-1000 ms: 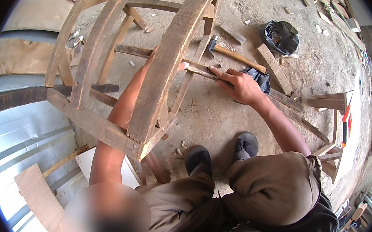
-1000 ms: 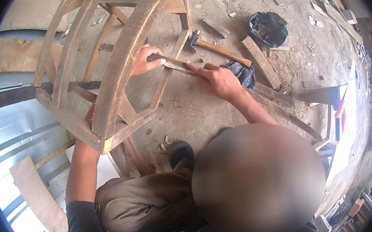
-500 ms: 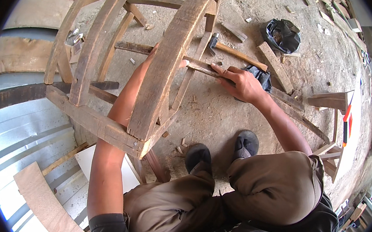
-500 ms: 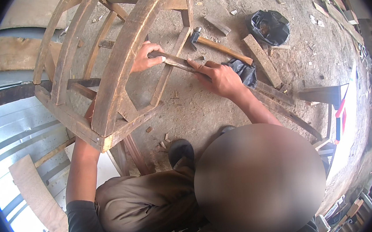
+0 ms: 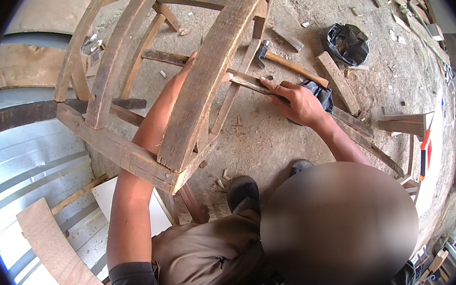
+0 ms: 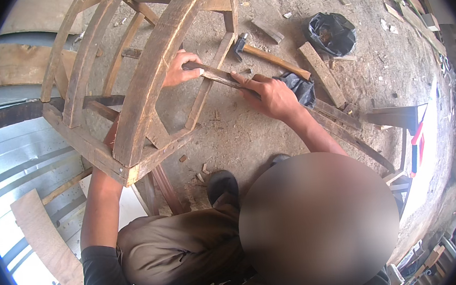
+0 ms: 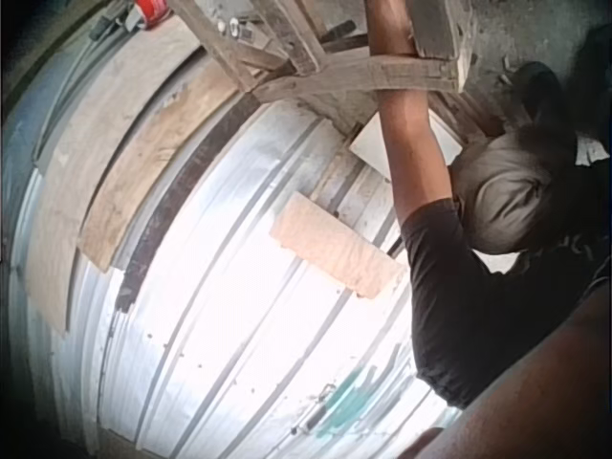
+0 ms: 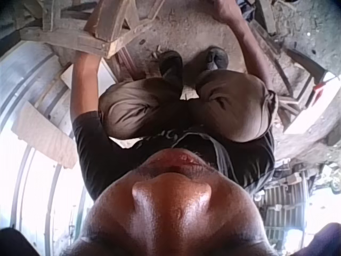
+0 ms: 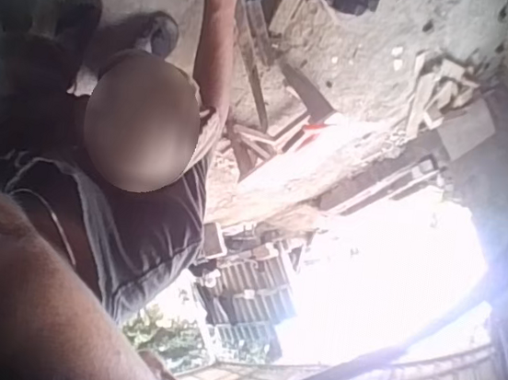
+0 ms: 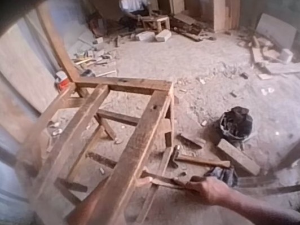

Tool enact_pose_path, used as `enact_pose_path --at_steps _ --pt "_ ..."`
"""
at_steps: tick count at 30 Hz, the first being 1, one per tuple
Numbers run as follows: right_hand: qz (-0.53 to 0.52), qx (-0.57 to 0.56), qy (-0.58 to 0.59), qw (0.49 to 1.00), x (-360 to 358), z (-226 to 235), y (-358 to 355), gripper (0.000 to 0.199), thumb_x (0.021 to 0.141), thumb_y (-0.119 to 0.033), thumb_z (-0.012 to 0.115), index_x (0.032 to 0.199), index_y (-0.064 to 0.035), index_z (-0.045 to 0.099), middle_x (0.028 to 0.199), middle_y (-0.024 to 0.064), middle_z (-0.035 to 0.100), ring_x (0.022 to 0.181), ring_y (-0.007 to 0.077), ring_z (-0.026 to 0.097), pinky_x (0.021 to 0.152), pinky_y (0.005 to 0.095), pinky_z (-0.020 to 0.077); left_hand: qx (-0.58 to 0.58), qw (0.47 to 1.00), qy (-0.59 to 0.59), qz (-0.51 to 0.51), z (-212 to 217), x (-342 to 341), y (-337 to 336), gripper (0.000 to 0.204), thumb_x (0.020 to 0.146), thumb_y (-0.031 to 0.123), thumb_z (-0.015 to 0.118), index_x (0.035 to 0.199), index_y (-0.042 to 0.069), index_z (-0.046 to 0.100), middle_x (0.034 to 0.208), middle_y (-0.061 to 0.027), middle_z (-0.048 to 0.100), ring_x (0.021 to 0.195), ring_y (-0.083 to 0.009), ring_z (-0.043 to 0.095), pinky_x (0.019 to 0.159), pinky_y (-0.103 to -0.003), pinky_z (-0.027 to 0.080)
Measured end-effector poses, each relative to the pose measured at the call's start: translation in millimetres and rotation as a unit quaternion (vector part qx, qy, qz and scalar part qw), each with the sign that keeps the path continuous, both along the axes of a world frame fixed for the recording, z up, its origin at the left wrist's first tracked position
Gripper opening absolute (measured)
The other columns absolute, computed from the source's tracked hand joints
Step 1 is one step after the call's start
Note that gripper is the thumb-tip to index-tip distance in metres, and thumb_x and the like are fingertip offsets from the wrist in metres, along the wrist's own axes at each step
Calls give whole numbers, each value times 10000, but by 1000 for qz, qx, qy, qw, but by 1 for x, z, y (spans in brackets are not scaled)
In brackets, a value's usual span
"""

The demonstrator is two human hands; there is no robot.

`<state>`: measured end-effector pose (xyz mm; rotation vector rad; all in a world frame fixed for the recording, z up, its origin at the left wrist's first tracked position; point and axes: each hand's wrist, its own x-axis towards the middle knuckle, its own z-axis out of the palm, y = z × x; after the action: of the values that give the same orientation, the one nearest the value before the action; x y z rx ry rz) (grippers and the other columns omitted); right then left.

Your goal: The person uses a hammer to strike a wooden frame, then picks up a metal bar and a hand saw. They position the bar against the frame and use the saw to cut a wooden slat, removing a piece from the structure.

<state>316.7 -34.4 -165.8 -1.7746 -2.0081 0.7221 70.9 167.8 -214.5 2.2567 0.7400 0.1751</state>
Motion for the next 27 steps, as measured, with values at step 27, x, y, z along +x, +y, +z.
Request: enact_pose_path --at_steps 27 --pt "172 -6 -146 974 54 -113 84 257 954 -270 576 1119 -80 630 996 146 684 956 327 663 851 431 521 20 999 -44 1 -10 2 -4 328 779 361 695 963 90 706 931 -62 689 902 -229 568 937 -371 325"
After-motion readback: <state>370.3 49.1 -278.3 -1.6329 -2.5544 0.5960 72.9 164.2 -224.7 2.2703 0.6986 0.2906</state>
